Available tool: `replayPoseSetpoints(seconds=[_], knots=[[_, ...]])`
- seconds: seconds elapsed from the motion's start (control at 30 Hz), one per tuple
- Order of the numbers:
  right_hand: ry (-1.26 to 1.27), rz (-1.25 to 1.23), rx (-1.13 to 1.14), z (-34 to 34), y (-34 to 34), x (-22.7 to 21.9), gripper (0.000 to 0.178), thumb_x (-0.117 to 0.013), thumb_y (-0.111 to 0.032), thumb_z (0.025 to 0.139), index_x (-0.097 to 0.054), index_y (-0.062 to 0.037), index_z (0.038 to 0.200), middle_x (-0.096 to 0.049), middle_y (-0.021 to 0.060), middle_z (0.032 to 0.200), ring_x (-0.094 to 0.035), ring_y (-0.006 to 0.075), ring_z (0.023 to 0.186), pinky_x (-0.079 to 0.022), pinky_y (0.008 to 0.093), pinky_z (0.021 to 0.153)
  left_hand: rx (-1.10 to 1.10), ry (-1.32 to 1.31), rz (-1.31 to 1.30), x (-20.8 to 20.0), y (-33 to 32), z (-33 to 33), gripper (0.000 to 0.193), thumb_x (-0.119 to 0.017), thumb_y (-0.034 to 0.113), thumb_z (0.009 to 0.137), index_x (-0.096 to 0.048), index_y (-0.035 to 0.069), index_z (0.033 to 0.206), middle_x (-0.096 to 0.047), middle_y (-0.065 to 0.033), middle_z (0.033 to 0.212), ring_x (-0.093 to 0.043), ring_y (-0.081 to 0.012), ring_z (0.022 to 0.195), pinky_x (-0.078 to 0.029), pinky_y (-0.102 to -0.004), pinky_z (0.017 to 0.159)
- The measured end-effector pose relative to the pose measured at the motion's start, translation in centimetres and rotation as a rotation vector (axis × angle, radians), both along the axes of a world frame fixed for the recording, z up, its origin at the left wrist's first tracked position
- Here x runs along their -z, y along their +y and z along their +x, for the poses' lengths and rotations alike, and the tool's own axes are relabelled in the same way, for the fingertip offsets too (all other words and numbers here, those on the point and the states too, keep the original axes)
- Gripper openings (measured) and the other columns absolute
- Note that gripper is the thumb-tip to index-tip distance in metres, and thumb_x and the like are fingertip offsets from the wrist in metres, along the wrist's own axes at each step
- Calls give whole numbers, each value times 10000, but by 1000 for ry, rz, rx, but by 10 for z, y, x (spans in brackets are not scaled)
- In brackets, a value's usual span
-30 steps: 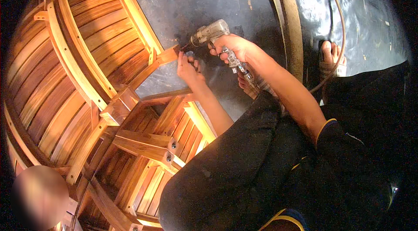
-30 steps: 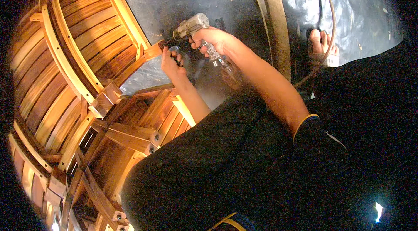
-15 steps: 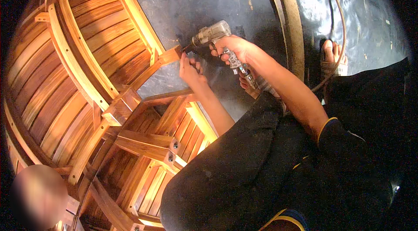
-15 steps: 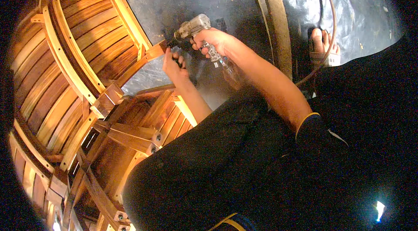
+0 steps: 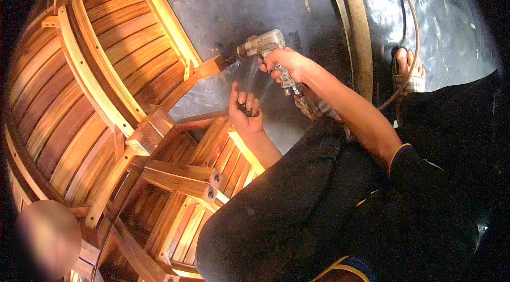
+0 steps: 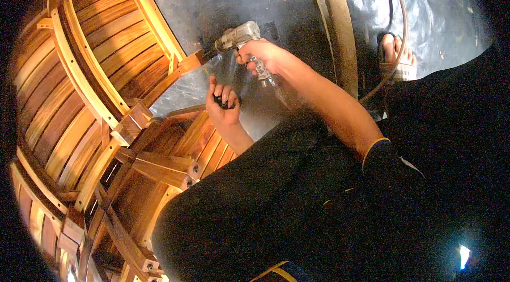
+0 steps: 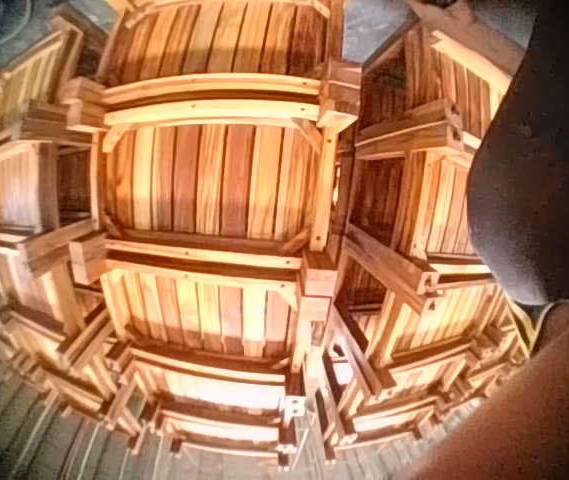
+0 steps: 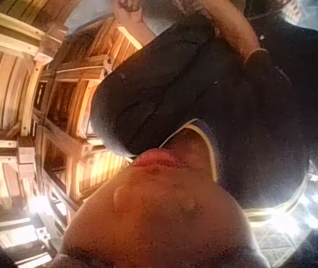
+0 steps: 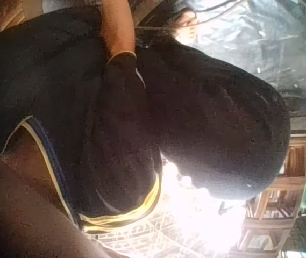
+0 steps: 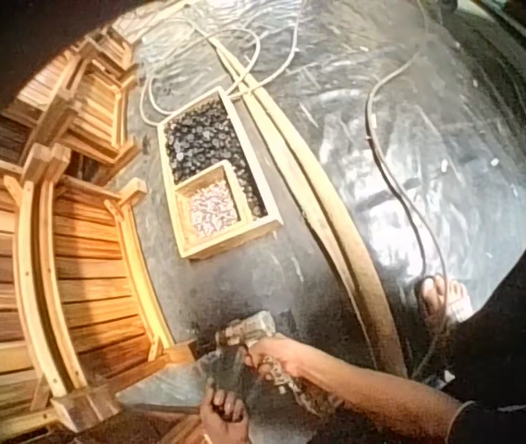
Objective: Assembling wooden chair frames by drilling screws into the joints using a pneumatic impact driver.
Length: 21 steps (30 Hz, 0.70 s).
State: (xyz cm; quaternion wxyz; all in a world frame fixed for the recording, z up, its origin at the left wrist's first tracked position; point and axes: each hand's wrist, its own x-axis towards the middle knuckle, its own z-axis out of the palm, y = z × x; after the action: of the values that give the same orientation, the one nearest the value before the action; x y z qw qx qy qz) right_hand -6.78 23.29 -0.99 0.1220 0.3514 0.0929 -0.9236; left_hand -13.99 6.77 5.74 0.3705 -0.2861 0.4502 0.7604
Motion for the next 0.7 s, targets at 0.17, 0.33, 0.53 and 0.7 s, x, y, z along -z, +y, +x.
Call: replayPoseSetpoints(seconds=[0.17,0.33,0.53,0.7], knots=[[-25,-4,5,0,-1,-1,211,-514,-10,619,-542,-53,823,-561,44,715,-411,94,414,-378,273,380,-53,-52,89,-5,1,0,195,-479,132,882,-527,60,1057,-399,14,633,-304,-93,466,-221,-225,339],[-20,8,-6,-4,-7,0,225,-511,-5,618,-545,-52,835,-565,46,720,-408,96,409,-380,278,386,-62,-71,157,-7,-3,-1,213,-483,113,869,-532,51,1067,-417,7,659,-312,-93,481,-223,-221,351],[-23,-5,0,-4,-5,1,225,-506,-2,620,-550,-44,837,-570,52,725,-403,97,400,-381,285,378,-16,5,112,-6,-3,2,223,-469,91,871,-532,42,1079,-444,-4,693,-330,-90,484,-228,-217,349],[-48,-51,28,-5,-6,1,189,-514,17,618,-548,-51,792,-553,55,684,-401,111,397,-349,290,355,-43,13,152,-2,-4,5,244,-479,83,856,-523,27,1090,-472,-25,734,-335,-91,478,-233,-214,345]])
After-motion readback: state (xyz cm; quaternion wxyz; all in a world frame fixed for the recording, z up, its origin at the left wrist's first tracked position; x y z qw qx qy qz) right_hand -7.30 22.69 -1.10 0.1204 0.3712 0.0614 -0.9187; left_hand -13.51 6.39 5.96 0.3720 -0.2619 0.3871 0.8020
